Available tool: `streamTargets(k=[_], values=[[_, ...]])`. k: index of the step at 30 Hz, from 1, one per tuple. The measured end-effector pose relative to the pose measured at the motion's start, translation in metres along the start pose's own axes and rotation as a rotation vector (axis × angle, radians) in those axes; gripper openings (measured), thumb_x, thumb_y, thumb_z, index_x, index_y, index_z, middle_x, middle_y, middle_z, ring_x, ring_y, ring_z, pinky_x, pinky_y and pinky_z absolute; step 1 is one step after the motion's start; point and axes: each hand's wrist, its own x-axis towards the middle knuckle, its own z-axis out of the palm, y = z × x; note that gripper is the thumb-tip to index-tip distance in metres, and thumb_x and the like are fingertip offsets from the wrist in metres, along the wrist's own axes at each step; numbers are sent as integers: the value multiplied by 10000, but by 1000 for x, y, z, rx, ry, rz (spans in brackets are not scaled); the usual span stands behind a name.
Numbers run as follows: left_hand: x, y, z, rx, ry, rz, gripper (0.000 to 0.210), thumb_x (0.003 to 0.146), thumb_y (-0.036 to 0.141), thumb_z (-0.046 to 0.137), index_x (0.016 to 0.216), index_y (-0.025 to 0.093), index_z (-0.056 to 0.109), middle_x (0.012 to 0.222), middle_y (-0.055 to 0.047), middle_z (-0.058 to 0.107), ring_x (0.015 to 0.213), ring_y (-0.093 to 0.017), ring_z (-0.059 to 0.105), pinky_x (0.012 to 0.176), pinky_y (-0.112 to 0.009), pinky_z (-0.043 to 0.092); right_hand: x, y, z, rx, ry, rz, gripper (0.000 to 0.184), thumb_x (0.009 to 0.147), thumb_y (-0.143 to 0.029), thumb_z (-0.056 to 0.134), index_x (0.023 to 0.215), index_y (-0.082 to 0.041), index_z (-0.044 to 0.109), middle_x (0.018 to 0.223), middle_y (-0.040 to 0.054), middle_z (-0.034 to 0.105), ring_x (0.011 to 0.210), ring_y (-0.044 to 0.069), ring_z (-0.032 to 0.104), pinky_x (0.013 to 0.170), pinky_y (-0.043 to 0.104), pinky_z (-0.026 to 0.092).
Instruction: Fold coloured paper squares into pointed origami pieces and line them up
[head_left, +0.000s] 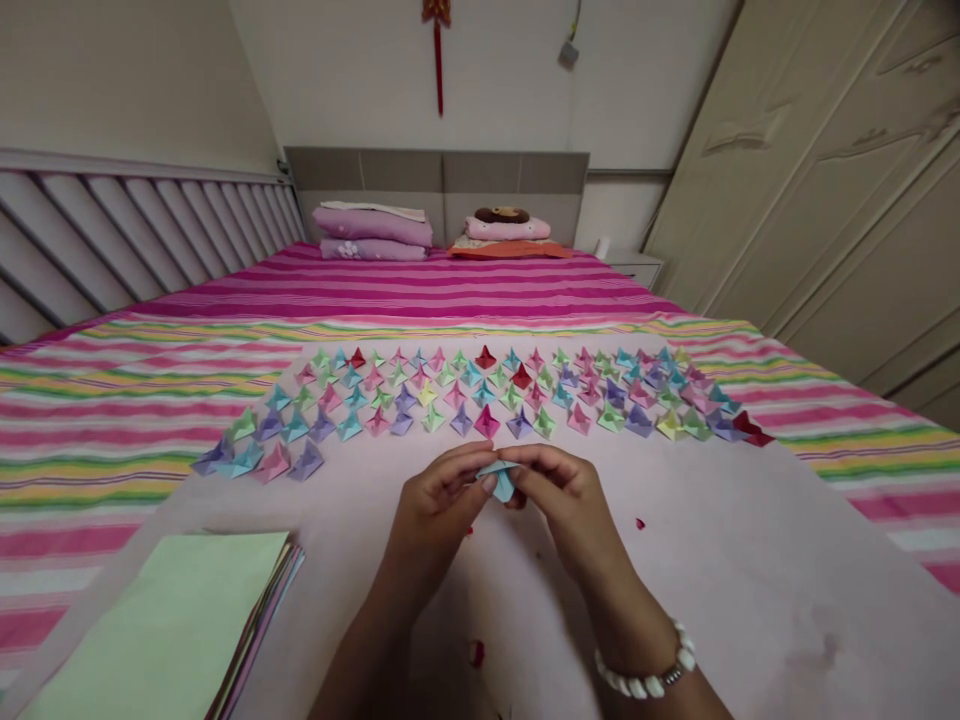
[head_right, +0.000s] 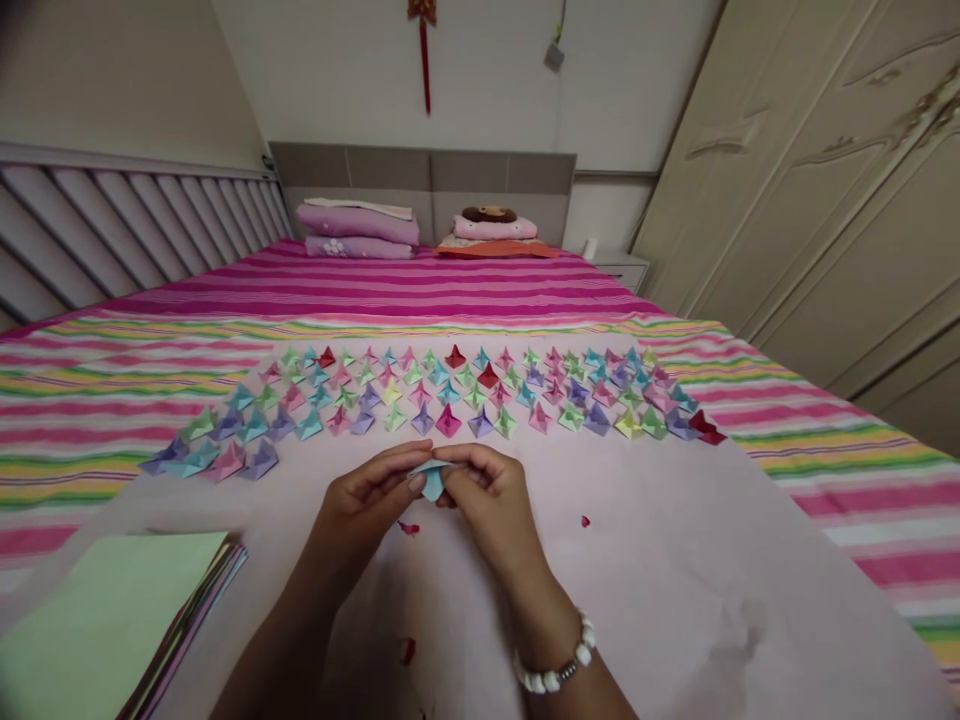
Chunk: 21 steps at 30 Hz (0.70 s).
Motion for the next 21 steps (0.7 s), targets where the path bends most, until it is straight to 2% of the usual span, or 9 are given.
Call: streamTargets(k=[4, 6, 8, 11, 15, 18, 21], values=[[-1, 0, 1, -31, -21, -19, 204, 707, 239, 768, 908, 208, 778, 1135, -85, 718, 979, -222, 680, 890, -347, 550, 1, 4, -4, 57, -27, 19, 145, 712, -258, 726, 831, -196, 781, 587, 4, 678, 532, 131, 581, 587, 278, 470], [-1, 1, 1, -70, -67, -36, 287, 647, 204, 809, 931, 217, 771, 1136, -78, 713, 885, -206, 694, 821, -345, 576, 2, 6, -5, 98, -37, 30, 149, 716, -261, 728, 839, -197, 783, 594, 7, 678, 535, 127, 568, 584, 273, 458], [-1, 2, 1, -80, -81, -17, 332, 599, 157, 828, 920, 221, 773, 1121, -71, 715, 878, -207, 695, 805, -336, 580, 2, 6, -5, 126, -49, 47, 152, 710, -260, 733, 837, -195, 784, 594, 8, 674, 531, 125, 554, 576, 271, 447], [0, 4, 0, 39, -34, 22, 238, 657, 158, 782, 886, 221, 784, 1023, -58, 741, 893, -206, 690, 795, -295, 563, 1, 2, -4, 128, -85, 64, 174, 722, -281, 732, 860, -189, 784, 563, 5, 649, 539, 136, 551, 583, 279, 441], [-1, 7, -1, 195, 11, 48, 126, 740, 227, 733, 854, 227, 786, 825, -32, 744, 737, -167, 656, 626, -235, 505, 0, -3, -3, 100, -143, 54, 199, 767, -341, 715, 883, -193, 782, 609, 5, 633, 536, 126, 530, 551, 268, 414], [-1, 7, -2, 209, 31, 102, 71, 766, 237, 718, 806, 225, 775, 784, -18, 719, 712, -146, 617, 629, -229, 472, 0, -1, -2, 71, -155, 30, 210, 740, -342, 752, 901, -209, 777, 655, -5, 626, 517, 101, 478, 505, 244, 375], [-1, 6, -1, 135, 27, 120, 51, 772, 241, 715, 763, 212, 756, 777, -15, 703, 741, -150, 616, 675, -241, 476, 0, 3, -1, 15, -107, 3, 194, 701, -336, 787, 848, -211, 773, 600, -20, 595, 501, 94, 417, 474, 231, 334]])
